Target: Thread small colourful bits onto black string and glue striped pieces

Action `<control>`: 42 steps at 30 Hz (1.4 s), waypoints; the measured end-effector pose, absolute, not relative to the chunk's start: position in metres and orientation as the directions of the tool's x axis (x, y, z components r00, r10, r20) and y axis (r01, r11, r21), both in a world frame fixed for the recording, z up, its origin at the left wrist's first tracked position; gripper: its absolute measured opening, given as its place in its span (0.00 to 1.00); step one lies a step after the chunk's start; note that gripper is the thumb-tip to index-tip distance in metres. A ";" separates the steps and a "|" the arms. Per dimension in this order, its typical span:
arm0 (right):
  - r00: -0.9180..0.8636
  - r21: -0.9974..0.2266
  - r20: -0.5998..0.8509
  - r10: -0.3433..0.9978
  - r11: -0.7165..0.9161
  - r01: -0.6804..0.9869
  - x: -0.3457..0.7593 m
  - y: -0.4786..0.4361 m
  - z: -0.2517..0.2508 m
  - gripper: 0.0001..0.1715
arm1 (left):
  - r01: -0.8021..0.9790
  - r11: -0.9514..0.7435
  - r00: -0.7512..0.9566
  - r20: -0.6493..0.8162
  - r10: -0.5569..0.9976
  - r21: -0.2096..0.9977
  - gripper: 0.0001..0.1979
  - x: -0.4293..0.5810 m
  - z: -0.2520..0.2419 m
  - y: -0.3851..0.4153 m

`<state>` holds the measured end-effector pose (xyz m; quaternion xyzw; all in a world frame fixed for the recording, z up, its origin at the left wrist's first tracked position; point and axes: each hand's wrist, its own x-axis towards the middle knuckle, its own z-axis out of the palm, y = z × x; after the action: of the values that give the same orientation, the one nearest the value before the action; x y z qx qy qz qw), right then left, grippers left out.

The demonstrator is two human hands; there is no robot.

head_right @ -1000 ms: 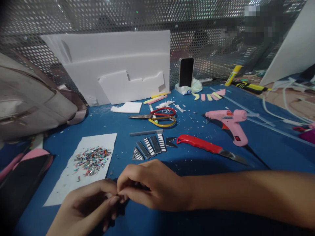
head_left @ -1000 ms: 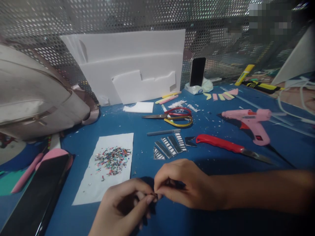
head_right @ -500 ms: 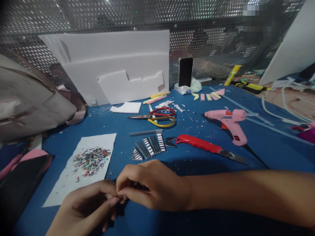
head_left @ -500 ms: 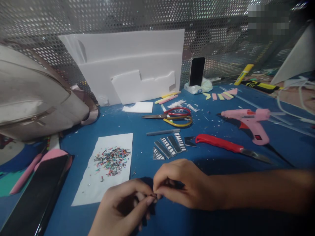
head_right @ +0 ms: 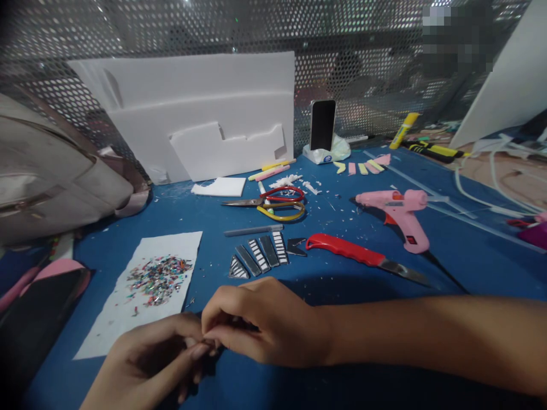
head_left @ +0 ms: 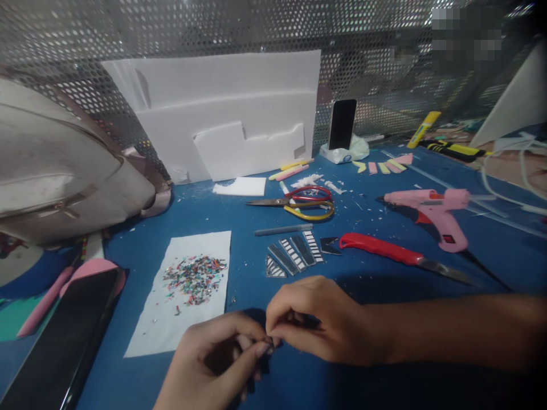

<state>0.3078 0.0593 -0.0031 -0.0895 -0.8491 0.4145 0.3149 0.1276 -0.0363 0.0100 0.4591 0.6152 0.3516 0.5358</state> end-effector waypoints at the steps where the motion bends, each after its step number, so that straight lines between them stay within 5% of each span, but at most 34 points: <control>1: -0.787 -0.759 0.461 0.410 0.641 -0.111 0.308 0.059 -0.003 0.04 | 0.187 0.332 -0.004 -0.338 0.941 0.924 0.10 0.127 0.010 -0.036; 42: -0.894 -0.752 0.308 0.324 0.659 -0.020 0.304 0.061 0.002 0.05 | 0.299 0.214 0.066 -0.244 0.967 0.930 0.11 0.126 0.006 -0.034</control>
<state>0.3044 0.0611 0.0018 -0.0859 -0.8854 0.4041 0.2133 0.1262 -0.0343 0.0059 0.5308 0.5967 0.3332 0.5012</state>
